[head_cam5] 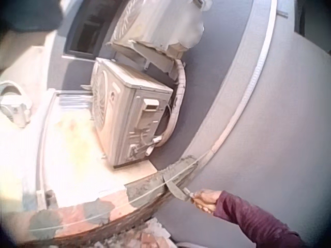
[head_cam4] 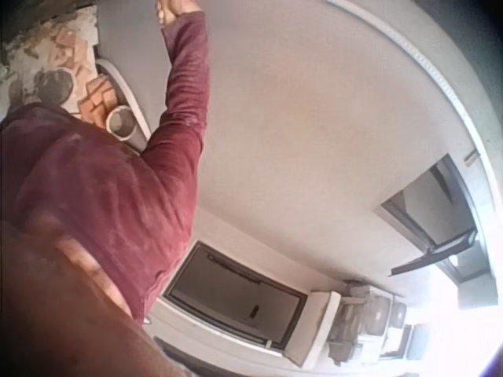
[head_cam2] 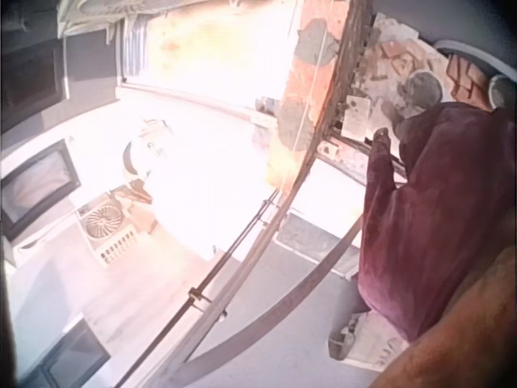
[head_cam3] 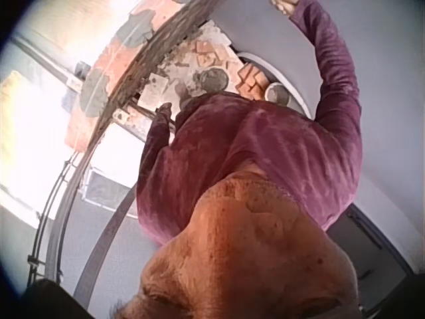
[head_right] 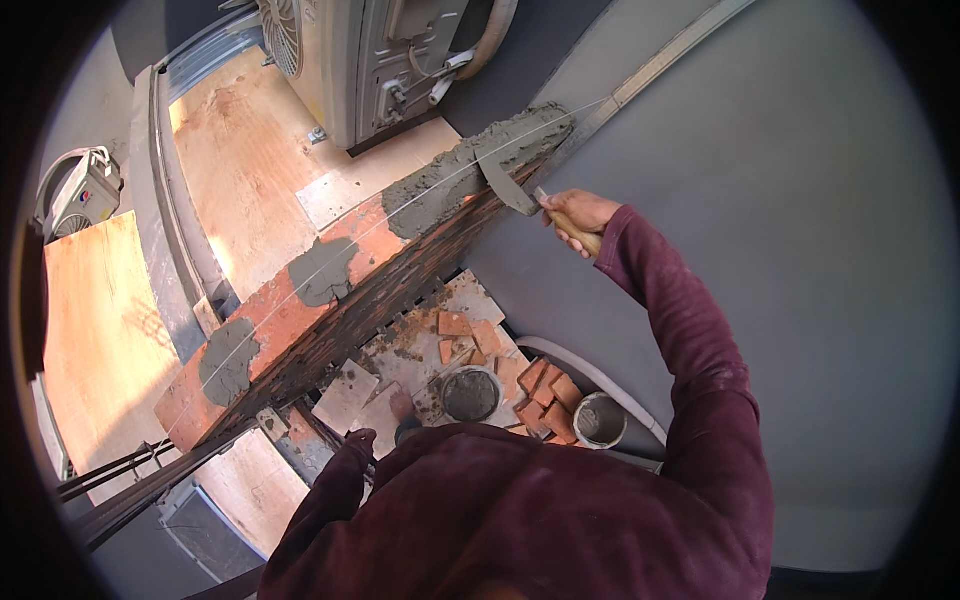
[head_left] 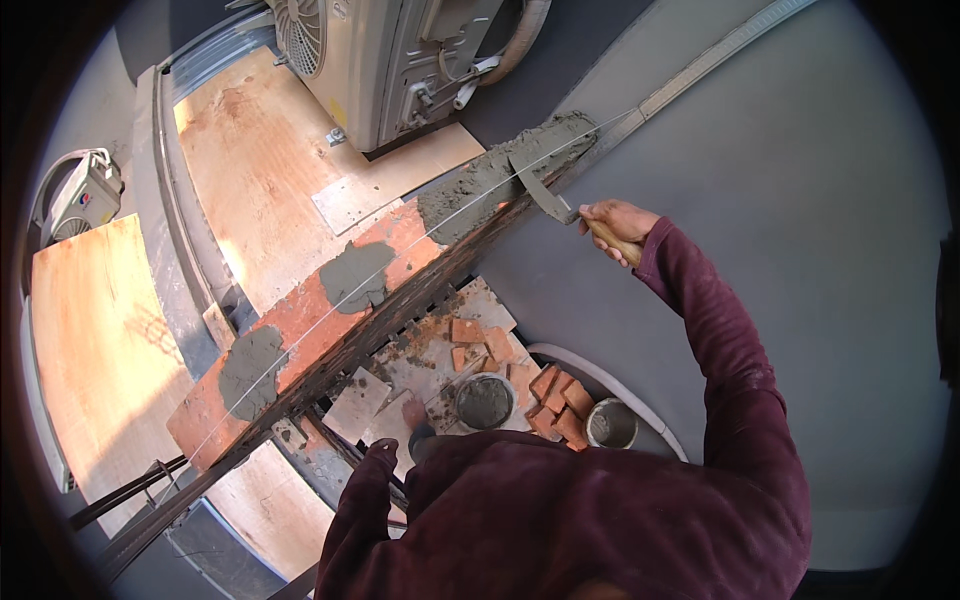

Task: The person applies mortar to a brick wall using a trowel and places bricks on top, then adjusts a guide string.

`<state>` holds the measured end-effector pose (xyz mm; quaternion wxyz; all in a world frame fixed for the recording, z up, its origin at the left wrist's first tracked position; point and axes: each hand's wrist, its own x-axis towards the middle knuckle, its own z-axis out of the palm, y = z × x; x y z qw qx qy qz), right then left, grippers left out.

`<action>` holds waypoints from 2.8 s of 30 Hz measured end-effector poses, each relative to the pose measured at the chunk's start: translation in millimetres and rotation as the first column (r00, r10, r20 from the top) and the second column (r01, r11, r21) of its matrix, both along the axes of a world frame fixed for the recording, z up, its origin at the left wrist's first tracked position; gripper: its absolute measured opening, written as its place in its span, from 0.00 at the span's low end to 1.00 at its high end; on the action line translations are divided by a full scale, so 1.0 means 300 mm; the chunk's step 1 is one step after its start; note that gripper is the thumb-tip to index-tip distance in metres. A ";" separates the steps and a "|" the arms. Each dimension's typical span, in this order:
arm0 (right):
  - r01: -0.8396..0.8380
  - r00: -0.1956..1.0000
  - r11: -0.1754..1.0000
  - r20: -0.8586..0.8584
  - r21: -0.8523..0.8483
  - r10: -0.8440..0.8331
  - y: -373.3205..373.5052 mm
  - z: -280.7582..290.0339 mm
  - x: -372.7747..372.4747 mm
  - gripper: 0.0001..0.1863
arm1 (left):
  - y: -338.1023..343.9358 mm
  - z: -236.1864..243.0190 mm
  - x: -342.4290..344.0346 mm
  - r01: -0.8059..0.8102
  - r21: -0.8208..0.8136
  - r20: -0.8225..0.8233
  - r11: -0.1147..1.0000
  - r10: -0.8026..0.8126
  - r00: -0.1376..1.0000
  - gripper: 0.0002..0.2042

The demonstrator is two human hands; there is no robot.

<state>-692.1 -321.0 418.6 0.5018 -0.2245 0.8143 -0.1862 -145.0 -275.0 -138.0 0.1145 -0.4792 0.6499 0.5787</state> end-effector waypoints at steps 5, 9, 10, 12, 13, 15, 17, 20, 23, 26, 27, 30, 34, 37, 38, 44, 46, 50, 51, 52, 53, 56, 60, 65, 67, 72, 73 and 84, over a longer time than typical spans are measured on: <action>-0.002 0.997 0.997 0.083 -0.081 0.009 0.017 -0.030 0.202 0.20 | -0.030 0.118 -0.053 0.044 -0.021 -0.051 0.999 -0.045 0.998 0.17; -0.084 0.992 0.992 0.083 -0.094 0.091 0.025 -0.048 0.311 0.20 | -0.082 0.162 -0.101 0.165 -0.099 -0.069 0.981 -0.173 0.983 0.16; -0.108 0.992 0.990 0.059 -0.091 0.113 0.026 -0.046 0.341 0.20 | -0.081 0.150 -0.095 0.176 -0.120 -0.080 0.977 -0.186 0.979 0.16; -0.190 0.979 0.978 0.051 -0.089 0.195 0.013 -0.062 0.389 0.20 | -0.062 0.123 -0.056 0.072 -0.059 -0.047 0.996 -0.075 0.996 0.16; -0.222 0.974 0.971 0.029 -0.089 0.225 0.011 -0.052 0.402 0.20 | -0.059 0.096 -0.066 0.029 -0.034 -0.045 0.999 -0.030 0.999 0.16; -0.228 0.974 0.968 -0.015 -0.102 0.228 0.014 -0.044 0.417 0.20 | -0.040 0.042 -0.057 0.049 0.003 0.001 0.999 -0.049 0.999 0.17; -0.187 0.982 0.978 -0.048 -0.094 0.183 0.038 -0.048 0.413 0.20 | -0.056 0.121 -0.106 0.033 0.057 0.008 0.998 -0.034 0.999 0.17; -0.285 0.950 0.954 -0.158 -0.088 0.269 0.053 -0.117 0.460 0.22 | -0.061 0.110 -0.092 0.079 0.052 0.041 0.996 -0.081 0.996 0.18; -0.510 0.799 0.852 -0.432 -0.120 0.418 0.096 -0.148 0.526 0.22 | -0.052 0.110 -0.069 0.093 0.019 0.013 0.995 -0.094 0.996 0.18; -0.612 0.631 0.787 -0.646 -0.074 0.430 0.142 -0.173 0.507 0.20 | -0.053 0.145 -0.054 0.012 0.069 0.023 0.998 -0.014 1.000 0.17; -0.619 0.587 0.783 -0.696 -0.056 0.414 0.158 -0.194 0.486 0.20 | -0.050 0.149 -0.037 -0.014 0.080 0.032 0.997 0.012 0.999 0.16; -0.638 0.523 0.764 -0.783 -0.096 0.338 0.180 -0.333 0.295 0.18 | -0.033 -0.073 0.027 0.331 -0.265 -0.014 0.906 -0.347 0.938 0.07; -0.540 0.470 0.833 -0.864 -0.121 0.179 0.190 -0.514 0.058 0.17 | -0.079 -0.070 -0.029 0.737 -0.231 0.246 0.635 -0.695 0.676 0.14; -0.498 0.482 0.836 -0.875 -0.231 0.046 0.147 -0.607 -0.045 0.16 | -0.106 -0.070 0.038 0.337 -0.118 0.094 0.934 -0.327 0.940 0.16; -0.472 0.493 0.847 -0.870 -0.244 0.024 0.135 -0.621 -0.079 0.16 | -0.104 -0.070 0.049 0.238 -0.129 0.094 0.963 -0.227 0.969 0.19; -0.144 0.577 0.905 -0.777 -0.400 -0.252 0.129 -0.749 -0.329 0.16 | -0.120 0.110 0.076 0.576 -0.190 0.189 0.795 -0.547 0.816 0.15; -0.060 0.532 0.920 -0.792 -0.386 -0.298 0.137 -0.746 -0.362 0.16 | -0.091 0.061 0.146 0.686 -0.237 0.233 0.688 -0.645 0.728 0.14; -0.083 0.225 0.968 -0.951 -0.236 -0.212 0.211 -0.431 -0.256 0.14 | -0.050 0.064 0.166 0.538 -0.226 0.094 0.812 -0.532 0.842 0.09; -0.095 0.172 0.981 -0.974 -0.168 -0.151 0.257 -0.338 -0.235 0.13 | -0.038 -0.002 0.178 0.567 -0.300 0.100 0.767 -0.565 0.819 0.08; -0.116 0.121 0.988 -0.988 -0.106 -0.091 0.284 -0.258 -0.214 0.12 | -0.035 -0.018 0.178 0.594 -0.295 0.128 0.749 -0.585 0.801 0.07; -0.157 0.033 0.986 -0.998 -0.055 -0.050 0.310 -0.181 -0.190 0.12 | -0.030 -0.038 0.167 0.635 -0.267 0.170 0.725 -0.614 0.771 0.06; -0.171 -0.164 0.981 -0.984 0.092 0.063 0.324 0.122 -0.145 0.12 | -0.041 0.044 0.001 0.625 -0.238 0.142 0.744 -0.609 0.780 0.05; -0.202 -0.246 0.916 -0.924 0.346 0.294 0.060 0.334 -0.114 0.12 | -0.050 0.069 -0.068 0.529 -0.233 -0.016 0.816 -0.547 0.837 0.05; -0.036 -0.295 0.676 -0.654 0.736 0.696 -0.386 0.168 -0.292 0.08 | -0.029 0.131 -0.174 -0.019 0.226 -0.070 0.974 0.036 0.997 0.14; 0.018 -0.139 0.603 -0.595 0.798 0.792 -0.465 0.094 -0.374 0.13 | 0.029 0.047 -0.195 -0.114 0.327 -0.192 0.938 0.184 0.964 0.13; -0.068 0.012 0.348 -0.348 0.935 0.938 -0.596 -0.007 -0.318 0.17 | -0.076 -0.043 -0.340 -0.167 0.189 -0.217 0.968 0.207 0.954 0.13; -0.107 -0.014 0.278 -0.282 0.955 0.959 -0.600 0.005 -0.273 0.17 | -0.063 -0.057 -0.315 -0.138 0.149 -0.208 0.979 0.167 0.964 0.14; -0.527 -0.058 0.210 -0.281 0.824 0.958 -0.493 0.094 0.294 0.21 | 0.173 -0.199 0.093 0.230 -0.064 -0.099 0.971 -0.236 0.967 0.16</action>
